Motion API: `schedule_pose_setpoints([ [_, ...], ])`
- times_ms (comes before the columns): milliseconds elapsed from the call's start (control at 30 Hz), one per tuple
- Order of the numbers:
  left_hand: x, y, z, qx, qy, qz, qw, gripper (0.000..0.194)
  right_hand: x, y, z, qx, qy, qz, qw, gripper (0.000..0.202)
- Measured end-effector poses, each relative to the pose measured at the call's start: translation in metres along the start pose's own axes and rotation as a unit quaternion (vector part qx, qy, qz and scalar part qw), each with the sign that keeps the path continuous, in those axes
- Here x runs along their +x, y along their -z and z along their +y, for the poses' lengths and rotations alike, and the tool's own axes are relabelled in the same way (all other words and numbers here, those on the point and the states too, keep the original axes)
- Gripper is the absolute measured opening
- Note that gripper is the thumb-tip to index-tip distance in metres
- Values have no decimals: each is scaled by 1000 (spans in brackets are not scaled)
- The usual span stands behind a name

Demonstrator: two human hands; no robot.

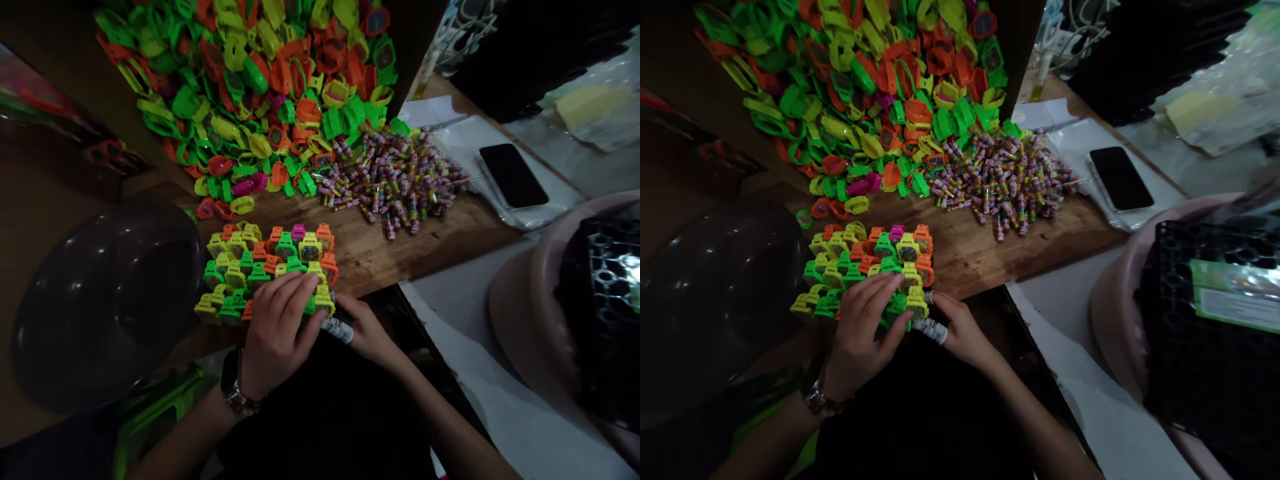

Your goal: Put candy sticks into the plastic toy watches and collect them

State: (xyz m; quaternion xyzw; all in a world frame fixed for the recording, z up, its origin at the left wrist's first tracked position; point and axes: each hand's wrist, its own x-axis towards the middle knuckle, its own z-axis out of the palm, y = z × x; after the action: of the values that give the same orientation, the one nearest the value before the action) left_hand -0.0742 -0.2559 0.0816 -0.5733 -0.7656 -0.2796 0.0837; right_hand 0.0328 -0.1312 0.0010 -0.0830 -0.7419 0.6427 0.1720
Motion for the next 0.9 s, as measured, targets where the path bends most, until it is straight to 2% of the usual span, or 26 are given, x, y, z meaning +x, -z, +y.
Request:
schedule_pose_setpoints([
  [100, -2, 6, 0, -46, 14, 65, 997, 52, -3, -3, 5, -68, 36, 8, 997, 23],
  [167, -4, 14, -1, -49, 50, 123, 990, 50, -5, -7, 9, -103, 58, 18, 993, 27],
  [300, -14, 37, -12, -17, 174, 253, 951, 40, -10, -14, 15, -147, 83, 46, 985, 29],
  [367, -23, 47, -22, -14, 240, 281, 929, 35, -11, -15, 16, -162, 92, 52, 981, 28],
  [400, -29, 51, -27, -10, 266, 271, 925, 35, -11, -16, 16, -168, 99, 54, 979, 29],
  [467, -42, 54, -34, 19, 286, 210, 935, 38, -12, -14, 12, -172, 114, 49, 977, 32],
  [567, -60, 50, -32, 86, 241, 107, 961, 45, -18, -4, -4, -174, 106, 0, 979, 36],
  [633, -69, 43, -22, 93, 212, 79, 970, 48, -25, 9, -20, -174, 56, -48, 982, 37],
  [700, -74, 36, -9, 78, 203, 61, 974, 48, -32, 26, -32, -155, -28, -73, 985, 38],
  [733, -76, 34, -2, 64, 201, 54, 976, 48, -33, 34, -36, -134, -70, -58, 987, 37],
  [800, -82, 30, 7, 40, 205, 60, 976, 49, -25, 47, -35, -71, -134, 43, 988, 36],
  [900, -96, 24, 14, 13, 281, 150, 948, 53, 14, 46, -22, 62, -123, 231, 963, 48],
])
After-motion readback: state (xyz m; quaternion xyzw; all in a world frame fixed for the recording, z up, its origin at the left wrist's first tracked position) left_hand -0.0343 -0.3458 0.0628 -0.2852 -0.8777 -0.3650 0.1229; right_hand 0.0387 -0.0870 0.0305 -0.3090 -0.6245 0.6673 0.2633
